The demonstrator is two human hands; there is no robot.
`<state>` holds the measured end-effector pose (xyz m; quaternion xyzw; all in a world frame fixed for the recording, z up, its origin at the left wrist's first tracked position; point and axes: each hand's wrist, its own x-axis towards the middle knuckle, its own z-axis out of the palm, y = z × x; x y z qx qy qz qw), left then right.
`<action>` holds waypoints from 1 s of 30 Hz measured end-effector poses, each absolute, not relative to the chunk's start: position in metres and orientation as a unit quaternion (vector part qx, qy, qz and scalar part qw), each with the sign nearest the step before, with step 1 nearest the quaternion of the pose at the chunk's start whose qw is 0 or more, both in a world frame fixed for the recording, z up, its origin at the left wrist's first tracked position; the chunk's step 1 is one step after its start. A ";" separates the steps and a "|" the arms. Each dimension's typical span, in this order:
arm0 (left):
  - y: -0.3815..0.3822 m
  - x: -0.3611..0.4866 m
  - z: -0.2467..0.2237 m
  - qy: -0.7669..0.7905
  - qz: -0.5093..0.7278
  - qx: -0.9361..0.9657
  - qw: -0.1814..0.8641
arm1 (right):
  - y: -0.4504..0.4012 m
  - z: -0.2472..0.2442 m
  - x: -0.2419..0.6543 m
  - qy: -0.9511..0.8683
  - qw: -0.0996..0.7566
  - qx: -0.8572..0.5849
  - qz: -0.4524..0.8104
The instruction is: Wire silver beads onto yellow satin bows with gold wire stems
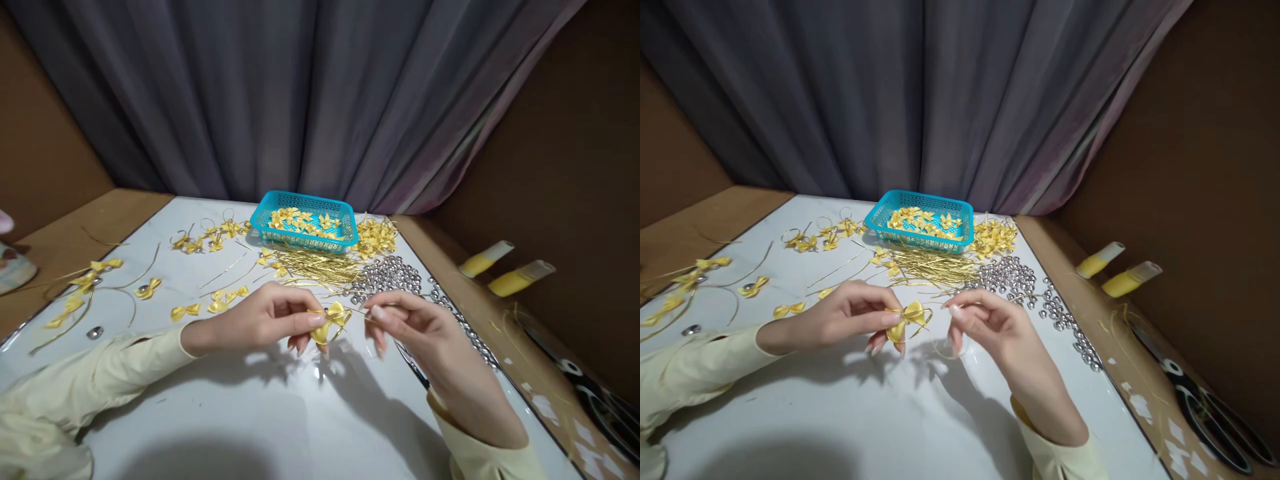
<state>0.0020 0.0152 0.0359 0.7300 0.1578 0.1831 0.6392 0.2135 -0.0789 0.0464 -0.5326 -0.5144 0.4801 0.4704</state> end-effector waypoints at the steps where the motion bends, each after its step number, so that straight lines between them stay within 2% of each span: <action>1: 0.016 0.002 0.036 0.155 0.185 0.718 0.653 | -0.079 0.047 0.215 -0.489 0.481 -0.497 0.532; 4: 0.016 0.002 0.035 0.150 0.191 0.708 0.663 | -0.079 0.047 0.218 -0.458 0.443 -0.423 0.644; 6: 0.015 0.002 0.035 0.147 0.191 0.719 0.652 | -0.080 0.046 0.216 -0.455 0.406 -0.433 0.664; 10: 0.013 0.002 0.035 0.134 0.191 0.764 0.601 | -0.079 0.043 0.208 -0.447 0.434 -0.504 0.599; 13: 0.013 0.002 0.035 0.117 0.227 0.826 0.503 | -0.079 0.040 0.204 -0.446 0.456 -0.528 0.561; 16: 0.013 0.001 0.036 0.094 0.252 0.871 0.411 | -0.078 0.038 0.204 -0.468 0.412 -0.545 0.560; 20: 0.011 0.002 0.037 0.072 0.261 0.892 0.363 | -0.077 0.040 0.204 -0.512 0.372 -0.556 0.538; 30: 0.013 0.003 0.037 0.099 0.216 0.880 0.411 | -0.077 0.032 0.194 -0.626 0.376 -0.546 0.410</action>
